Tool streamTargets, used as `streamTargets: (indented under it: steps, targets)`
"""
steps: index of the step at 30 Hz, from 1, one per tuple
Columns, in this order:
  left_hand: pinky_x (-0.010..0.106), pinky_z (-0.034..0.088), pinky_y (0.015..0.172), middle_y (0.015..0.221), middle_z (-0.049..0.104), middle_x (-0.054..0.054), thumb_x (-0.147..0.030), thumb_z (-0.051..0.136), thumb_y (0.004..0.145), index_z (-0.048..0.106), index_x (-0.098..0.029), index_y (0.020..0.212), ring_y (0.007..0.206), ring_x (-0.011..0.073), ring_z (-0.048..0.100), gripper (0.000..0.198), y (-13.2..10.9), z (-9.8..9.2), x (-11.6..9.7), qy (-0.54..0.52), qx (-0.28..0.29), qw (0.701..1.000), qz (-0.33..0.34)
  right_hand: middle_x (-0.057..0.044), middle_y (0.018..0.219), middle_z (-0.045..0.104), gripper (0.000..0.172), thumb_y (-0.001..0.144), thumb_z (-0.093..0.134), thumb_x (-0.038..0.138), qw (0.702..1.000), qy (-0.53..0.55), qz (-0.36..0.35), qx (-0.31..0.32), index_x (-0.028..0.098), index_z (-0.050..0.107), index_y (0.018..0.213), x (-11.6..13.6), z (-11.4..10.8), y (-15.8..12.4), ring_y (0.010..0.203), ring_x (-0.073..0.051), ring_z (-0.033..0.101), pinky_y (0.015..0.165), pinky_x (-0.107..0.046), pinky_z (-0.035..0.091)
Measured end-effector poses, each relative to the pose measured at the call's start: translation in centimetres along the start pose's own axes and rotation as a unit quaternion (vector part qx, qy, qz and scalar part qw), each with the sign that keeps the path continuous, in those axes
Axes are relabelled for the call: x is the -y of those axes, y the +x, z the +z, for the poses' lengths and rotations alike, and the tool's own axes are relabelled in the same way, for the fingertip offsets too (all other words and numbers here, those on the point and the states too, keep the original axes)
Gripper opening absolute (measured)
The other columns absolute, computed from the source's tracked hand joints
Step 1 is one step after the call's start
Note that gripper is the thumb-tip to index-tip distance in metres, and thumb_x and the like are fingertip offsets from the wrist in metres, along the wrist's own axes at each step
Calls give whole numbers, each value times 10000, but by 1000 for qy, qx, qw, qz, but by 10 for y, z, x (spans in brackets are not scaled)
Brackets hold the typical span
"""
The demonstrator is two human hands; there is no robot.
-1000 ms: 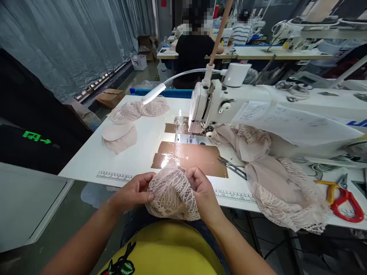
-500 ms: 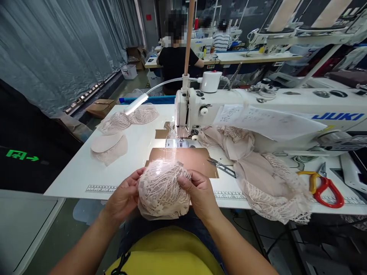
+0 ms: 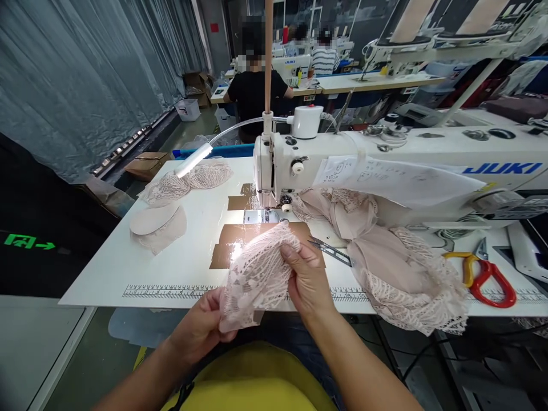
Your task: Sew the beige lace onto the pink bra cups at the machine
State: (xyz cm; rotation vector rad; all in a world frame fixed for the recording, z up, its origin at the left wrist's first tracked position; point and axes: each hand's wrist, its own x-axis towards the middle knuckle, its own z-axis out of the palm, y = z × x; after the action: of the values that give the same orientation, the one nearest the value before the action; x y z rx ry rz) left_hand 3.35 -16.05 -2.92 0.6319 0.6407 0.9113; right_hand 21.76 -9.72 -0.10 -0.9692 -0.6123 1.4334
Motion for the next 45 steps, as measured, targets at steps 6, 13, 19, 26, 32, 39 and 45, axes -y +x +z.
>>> streamTargets:
  steps: [6,13,19,26,32,39,45]
  targets:
    - [326,449,907,1181,597,78,-167,696,718,643,-226,1069,1051,221,557,359,-17,-9,-58,333,-15,928,169,12,676,677,158,643,799,292,969,-147,50,191,203,694,721,15,-2,-9,586,-136,591,578,-256,473]
    - [256,458,678,866,598,37,-324,673,772,629,-145,987,761,163,554,284,9,3,-69,428,24,902,57,-12,780,688,114,809,651,307,875,-351,-43,332,202,693,797,10,11,-17,720,-170,608,655,-260,456]
    - [233,401,630,806,550,20,-306,629,810,628,-112,956,707,129,494,243,19,6,-69,440,49,895,51,-32,732,651,226,830,600,299,861,-412,-142,261,182,599,637,12,14,-5,699,-171,592,624,-269,450]
    - [212,377,635,765,511,-6,-296,609,837,595,-130,862,698,106,470,168,36,11,-83,434,53,895,91,-13,616,615,254,807,596,260,859,-447,-151,199,182,523,577,12,16,7,584,-137,550,545,-245,409]
    - [220,284,533,607,351,-43,-262,506,883,444,-145,639,570,80,324,278,48,10,-83,497,9,861,104,-9,622,643,228,789,633,288,864,-451,-144,173,180,567,599,12,17,14,573,-127,562,531,-226,412]
    - [224,354,586,710,493,6,-324,499,904,600,-103,832,646,103,441,253,56,5,-87,447,55,889,79,-1,648,636,188,776,660,343,884,-430,-79,165,179,622,693,14,14,22,582,-121,543,532,-227,409]
    - [229,387,609,733,547,32,-337,524,901,649,-86,859,668,113,486,283,62,2,-87,399,56,913,59,-4,687,622,212,765,670,379,904,-369,9,214,168,663,758,21,16,30,620,-117,513,568,-237,409]
